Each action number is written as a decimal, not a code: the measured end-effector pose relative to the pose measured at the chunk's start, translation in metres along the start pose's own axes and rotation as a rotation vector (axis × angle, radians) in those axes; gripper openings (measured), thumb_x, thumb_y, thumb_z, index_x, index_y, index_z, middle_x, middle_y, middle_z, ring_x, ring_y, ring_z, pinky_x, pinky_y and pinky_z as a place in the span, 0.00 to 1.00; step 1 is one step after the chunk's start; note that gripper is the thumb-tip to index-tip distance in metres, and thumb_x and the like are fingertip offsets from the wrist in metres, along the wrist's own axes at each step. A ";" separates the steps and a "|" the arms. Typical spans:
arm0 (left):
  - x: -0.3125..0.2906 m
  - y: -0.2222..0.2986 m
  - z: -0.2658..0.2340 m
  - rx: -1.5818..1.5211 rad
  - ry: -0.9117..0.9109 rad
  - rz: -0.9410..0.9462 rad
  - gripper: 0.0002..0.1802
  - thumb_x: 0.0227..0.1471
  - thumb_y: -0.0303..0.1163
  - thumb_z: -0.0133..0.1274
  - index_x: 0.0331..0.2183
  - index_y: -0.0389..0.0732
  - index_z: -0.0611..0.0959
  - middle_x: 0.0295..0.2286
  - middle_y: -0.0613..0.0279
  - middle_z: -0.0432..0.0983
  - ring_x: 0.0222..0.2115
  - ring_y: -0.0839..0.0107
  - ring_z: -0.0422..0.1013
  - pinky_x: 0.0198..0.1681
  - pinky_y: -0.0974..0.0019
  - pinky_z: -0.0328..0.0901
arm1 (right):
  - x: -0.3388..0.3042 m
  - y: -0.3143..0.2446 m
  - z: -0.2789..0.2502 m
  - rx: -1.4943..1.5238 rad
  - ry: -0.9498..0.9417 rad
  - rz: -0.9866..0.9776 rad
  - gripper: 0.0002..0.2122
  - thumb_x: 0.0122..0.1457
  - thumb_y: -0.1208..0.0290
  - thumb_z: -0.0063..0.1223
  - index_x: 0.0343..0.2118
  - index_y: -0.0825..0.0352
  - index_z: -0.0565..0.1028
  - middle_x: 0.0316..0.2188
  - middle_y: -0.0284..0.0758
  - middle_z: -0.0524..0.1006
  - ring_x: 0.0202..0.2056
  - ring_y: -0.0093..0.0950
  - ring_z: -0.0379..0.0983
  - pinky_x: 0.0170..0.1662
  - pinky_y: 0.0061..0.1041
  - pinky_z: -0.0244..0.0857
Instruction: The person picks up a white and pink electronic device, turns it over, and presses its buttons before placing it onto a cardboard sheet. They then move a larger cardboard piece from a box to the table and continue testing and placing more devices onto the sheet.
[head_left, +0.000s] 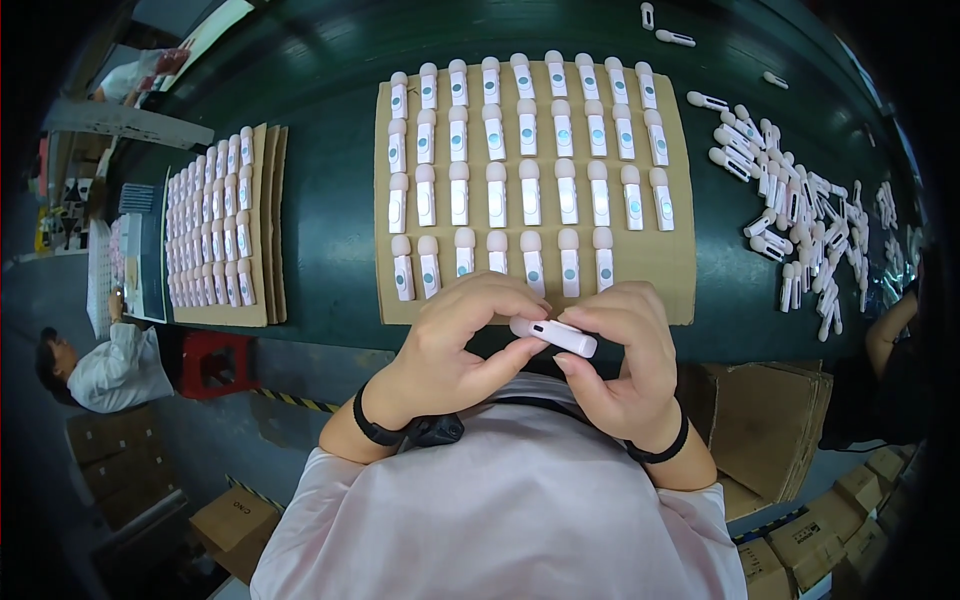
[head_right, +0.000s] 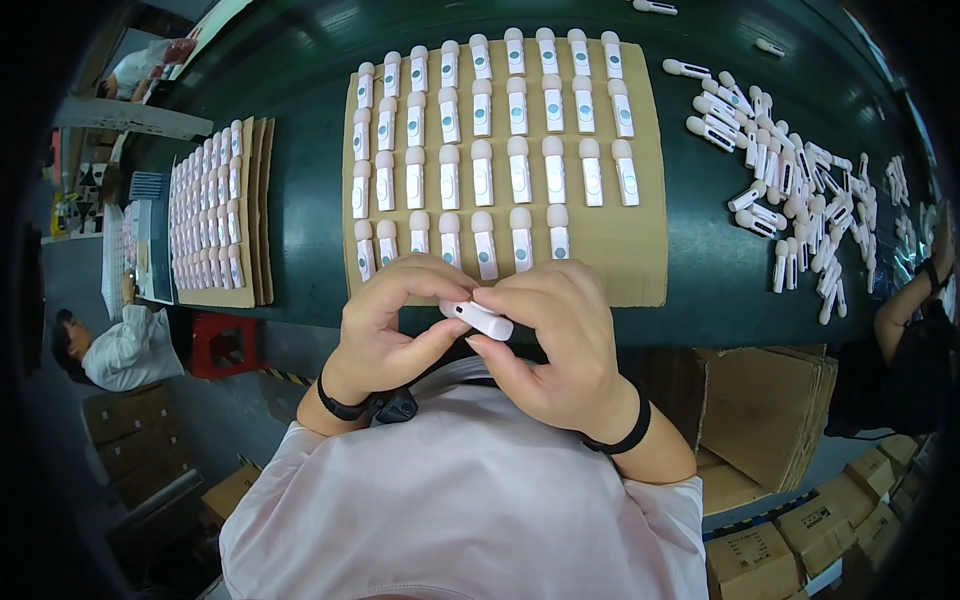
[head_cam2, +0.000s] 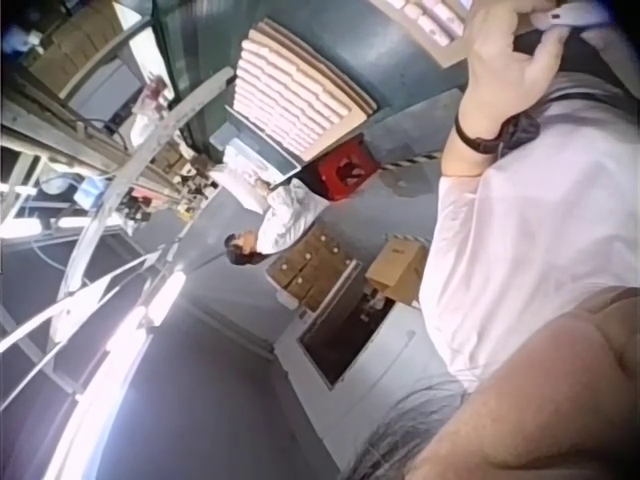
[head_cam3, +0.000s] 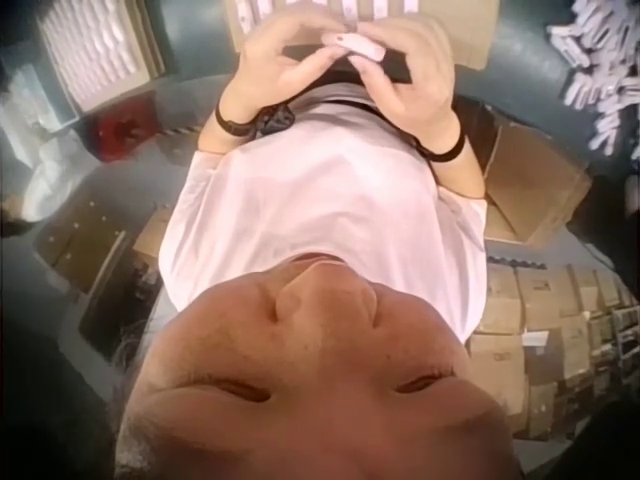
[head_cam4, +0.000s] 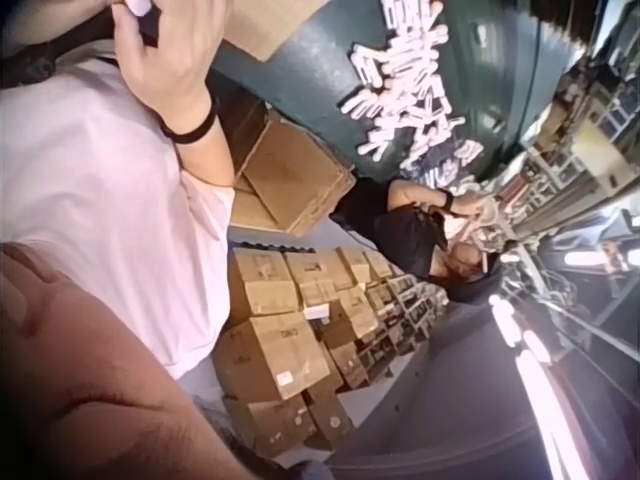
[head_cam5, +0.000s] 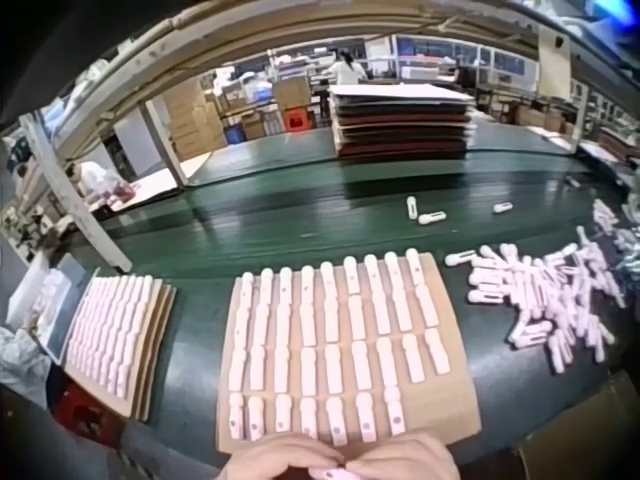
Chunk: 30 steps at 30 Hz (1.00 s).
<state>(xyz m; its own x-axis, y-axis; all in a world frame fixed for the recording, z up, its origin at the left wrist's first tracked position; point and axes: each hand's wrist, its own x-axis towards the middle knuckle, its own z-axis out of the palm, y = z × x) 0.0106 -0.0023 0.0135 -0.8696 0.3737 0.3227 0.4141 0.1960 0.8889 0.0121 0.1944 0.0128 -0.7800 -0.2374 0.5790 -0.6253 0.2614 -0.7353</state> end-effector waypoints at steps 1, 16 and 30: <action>0.001 -0.002 0.001 -0.003 -0.003 0.002 0.13 0.43 0.20 0.61 0.36 0.33 0.79 0.33 0.52 0.78 0.34 0.62 0.75 0.39 0.63 0.68 | 0.000 0.000 -0.001 0.001 -0.005 -0.008 0.16 0.42 0.78 0.65 0.36 0.65 0.76 0.30 0.34 0.77 0.29 0.34 0.71 0.35 0.31 0.61; 0.007 -0.004 -0.007 0.169 -0.038 -0.004 0.11 0.42 0.21 0.60 0.32 0.35 0.78 0.37 0.51 0.77 0.38 0.61 0.73 0.43 0.63 0.66 | -0.010 0.024 -0.032 -0.241 -0.060 -0.018 0.13 0.44 0.79 0.64 0.35 0.68 0.76 0.33 0.39 0.77 0.30 0.36 0.73 0.33 0.32 0.66; 0.008 -0.008 -0.013 0.204 0.003 -0.050 0.11 0.40 0.20 0.61 0.31 0.35 0.79 0.37 0.53 0.77 0.37 0.60 0.73 0.40 0.64 0.67 | -0.048 0.045 -0.054 -0.565 -0.255 0.010 0.13 0.44 0.82 0.62 0.35 0.68 0.77 0.39 0.38 0.75 0.36 0.38 0.74 0.36 0.33 0.67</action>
<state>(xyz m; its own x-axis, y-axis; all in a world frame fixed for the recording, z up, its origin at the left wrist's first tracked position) -0.0031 -0.0126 0.0135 -0.8912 0.3560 0.2812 0.4160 0.3938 0.8197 0.0203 0.2682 -0.0289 -0.7993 -0.4305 0.4194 -0.5883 0.7030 -0.3996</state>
